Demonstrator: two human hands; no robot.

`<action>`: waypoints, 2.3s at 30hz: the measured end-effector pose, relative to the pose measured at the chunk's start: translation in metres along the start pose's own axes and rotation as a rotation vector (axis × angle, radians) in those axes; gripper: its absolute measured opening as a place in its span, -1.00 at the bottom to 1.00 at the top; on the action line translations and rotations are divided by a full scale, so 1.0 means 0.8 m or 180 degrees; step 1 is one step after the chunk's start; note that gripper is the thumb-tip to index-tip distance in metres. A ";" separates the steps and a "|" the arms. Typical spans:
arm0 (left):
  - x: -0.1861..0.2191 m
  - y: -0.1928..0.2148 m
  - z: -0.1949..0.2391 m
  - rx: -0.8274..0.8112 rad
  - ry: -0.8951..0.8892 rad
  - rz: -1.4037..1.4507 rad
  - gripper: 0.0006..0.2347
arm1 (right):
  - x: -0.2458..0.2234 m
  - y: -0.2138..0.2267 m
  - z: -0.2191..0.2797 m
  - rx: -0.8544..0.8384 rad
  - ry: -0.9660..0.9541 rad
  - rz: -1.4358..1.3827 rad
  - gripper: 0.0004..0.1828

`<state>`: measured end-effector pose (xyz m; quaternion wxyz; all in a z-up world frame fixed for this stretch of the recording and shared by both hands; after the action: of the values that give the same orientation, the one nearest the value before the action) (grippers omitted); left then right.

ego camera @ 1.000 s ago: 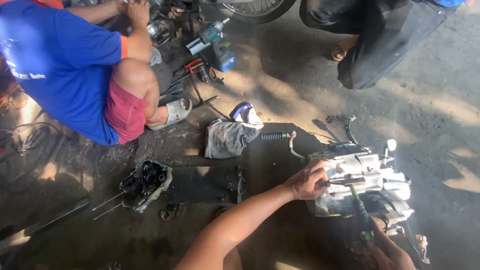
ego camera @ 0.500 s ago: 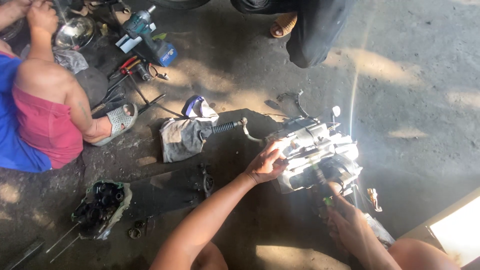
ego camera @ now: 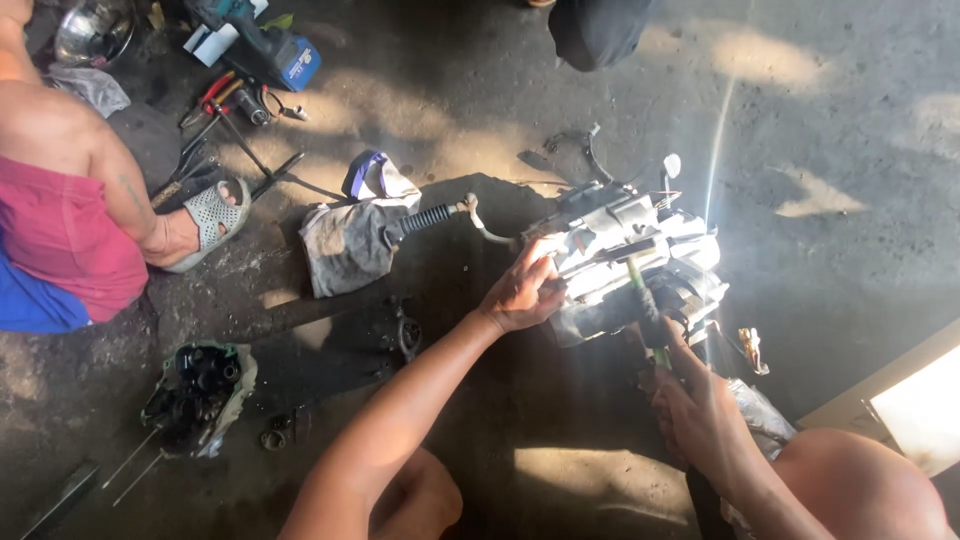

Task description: Disassembling a motorcycle engine using a hammer and punch to separate the casing.

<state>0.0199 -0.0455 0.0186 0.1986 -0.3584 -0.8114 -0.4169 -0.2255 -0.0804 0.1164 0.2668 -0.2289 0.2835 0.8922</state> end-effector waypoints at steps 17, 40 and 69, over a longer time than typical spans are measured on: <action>0.016 0.011 -0.014 -0.0110 0.0091 0.0121 -0.75 | 0.021 -0.010 -0.009 -0.0350 0.0015 0.0449 -0.28; 0.020 0.023 -0.021 -0.0351 -0.0249 0.0066 -0.76 | 0.002 -0.011 0.002 -0.0296 -0.0148 0.0296 -0.26; 0.037 0.016 -0.008 -0.0326 -0.0446 -0.0974 -0.69 | 0.000 -0.011 0.000 -0.0395 -0.0034 0.0564 -0.26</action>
<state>0.0099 -0.0335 0.0477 0.0573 -0.2685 -0.8460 -0.4570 -0.2205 -0.0740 0.1131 0.1736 -0.2143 0.2454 0.9294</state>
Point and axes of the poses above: each hand's wrist, its own z-axis away from the middle knuckle, its own y-axis out of the back of the hand, x = y × z, the point moved 6 cm from there along -z, towards the middle knuckle, and after that the axes turned 6 degrees about -y, right-handed, at the moved point
